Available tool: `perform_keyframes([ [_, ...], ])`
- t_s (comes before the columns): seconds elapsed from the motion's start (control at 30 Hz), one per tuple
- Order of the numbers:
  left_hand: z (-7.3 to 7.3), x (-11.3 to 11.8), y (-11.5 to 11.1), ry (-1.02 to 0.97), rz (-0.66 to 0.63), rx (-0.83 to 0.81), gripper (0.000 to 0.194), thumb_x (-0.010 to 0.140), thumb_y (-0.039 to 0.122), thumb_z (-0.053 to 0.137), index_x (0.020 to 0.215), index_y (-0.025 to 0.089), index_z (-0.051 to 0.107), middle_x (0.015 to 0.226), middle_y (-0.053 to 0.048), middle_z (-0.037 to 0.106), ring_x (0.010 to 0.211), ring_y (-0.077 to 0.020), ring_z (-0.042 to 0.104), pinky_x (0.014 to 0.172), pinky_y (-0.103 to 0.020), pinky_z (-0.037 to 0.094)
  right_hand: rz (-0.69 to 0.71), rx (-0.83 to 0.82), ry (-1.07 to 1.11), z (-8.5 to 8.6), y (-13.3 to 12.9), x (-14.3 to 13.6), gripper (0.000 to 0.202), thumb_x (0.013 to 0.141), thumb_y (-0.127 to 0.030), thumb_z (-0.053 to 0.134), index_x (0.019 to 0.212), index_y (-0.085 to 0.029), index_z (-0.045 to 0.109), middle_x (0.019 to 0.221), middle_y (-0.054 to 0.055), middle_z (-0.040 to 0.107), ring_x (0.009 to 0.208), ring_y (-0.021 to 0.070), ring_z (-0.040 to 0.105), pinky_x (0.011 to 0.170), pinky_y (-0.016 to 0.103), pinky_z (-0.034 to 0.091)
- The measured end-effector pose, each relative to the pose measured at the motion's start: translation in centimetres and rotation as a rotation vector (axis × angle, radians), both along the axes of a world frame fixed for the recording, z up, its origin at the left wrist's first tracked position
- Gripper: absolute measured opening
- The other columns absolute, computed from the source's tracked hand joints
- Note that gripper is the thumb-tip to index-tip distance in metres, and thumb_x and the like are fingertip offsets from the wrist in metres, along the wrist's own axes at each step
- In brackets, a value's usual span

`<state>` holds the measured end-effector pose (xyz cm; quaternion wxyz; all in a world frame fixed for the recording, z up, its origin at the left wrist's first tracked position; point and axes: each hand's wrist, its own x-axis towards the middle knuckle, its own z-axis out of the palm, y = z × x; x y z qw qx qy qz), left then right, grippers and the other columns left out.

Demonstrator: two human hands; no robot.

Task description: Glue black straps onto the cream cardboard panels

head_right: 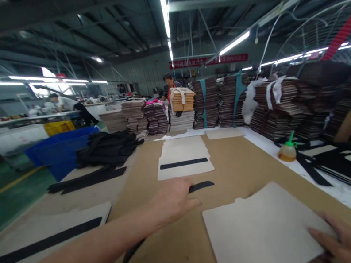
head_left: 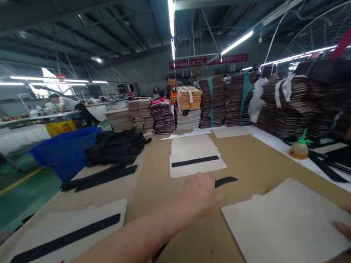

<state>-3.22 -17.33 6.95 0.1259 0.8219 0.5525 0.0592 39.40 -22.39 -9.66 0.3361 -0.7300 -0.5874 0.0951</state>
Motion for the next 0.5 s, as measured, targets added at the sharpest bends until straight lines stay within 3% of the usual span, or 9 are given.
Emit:
perform_keyframes([
  [0.07,1.0,-0.5,-3.0,-0.224,0.053,-0.281,0.035,0.071,0.047,0.072,0.087,0.017,0.064,0.074,-0.005,0.068,0.061,-0.0190,0.064,0.053,-0.028,0.048,0.055,0.023,0.040,0.1,-1.2,-5.4,0.045,0.071,-0.058,0.052,0.102,-0.027,0.063,0.102,0.011,0.073,0.103,0.0373,0.065,0.093,0.052,0.050],
  [0.17,0.4,-2.1,-6.6,-0.609,0.121,-0.664,0.043,0.067,0.051,0.074,0.091,0.019,0.059,0.065,0.002,0.063,0.042,-0.0087,0.050,0.038,-0.019,0.035,0.137,0.055,-0.053,1.1,-2.3,-11.9,0.051,0.077,-0.056,0.049,0.114,-0.023,0.061,0.118,0.015,0.065,0.111,0.0386,0.060,0.098,0.054,0.046],
  [0.3,-2.7,-3.6,-9.6,-0.874,0.197,-0.777,0.044,0.067,0.051,0.074,0.088,0.017,0.057,0.065,0.002,0.063,0.038,-0.0043,0.045,0.034,-0.016,0.028,0.260,0.200,-0.038,3.3,-3.9,-17.2,0.051,0.082,-0.056,0.049,0.121,-0.024,0.059,0.119,0.016,0.058,0.109,0.0374,0.058,0.096,0.056,0.046],
  [0.4,-4.8,-3.3,-11.1,-0.989,0.250,-0.845,0.047,0.066,0.050,0.075,0.093,0.016,0.057,0.064,0.002,0.064,0.035,-0.0042,0.044,0.032,-0.015,0.028,0.548,0.138,0.212,5.1,-5.4,-20.8,0.040,0.092,-0.047,0.048,0.128,-0.031,0.054,0.117,0.010,0.059,0.094,0.0248,0.062,0.082,0.041,0.055],
  [0.5,-6.0,-2.4,-11.8,-1.088,0.214,-0.904,0.050,0.068,0.053,0.075,0.095,0.015,0.057,0.064,0.002,0.065,0.036,-0.0042,0.045,0.033,-0.015,0.028,0.746,0.169,0.335,6.0,-6.5,-24.0,0.043,0.096,-0.037,0.047,0.138,-0.035,0.046,0.116,0.007,0.057,0.087,0.0194,0.061,0.075,0.034,0.056],
])
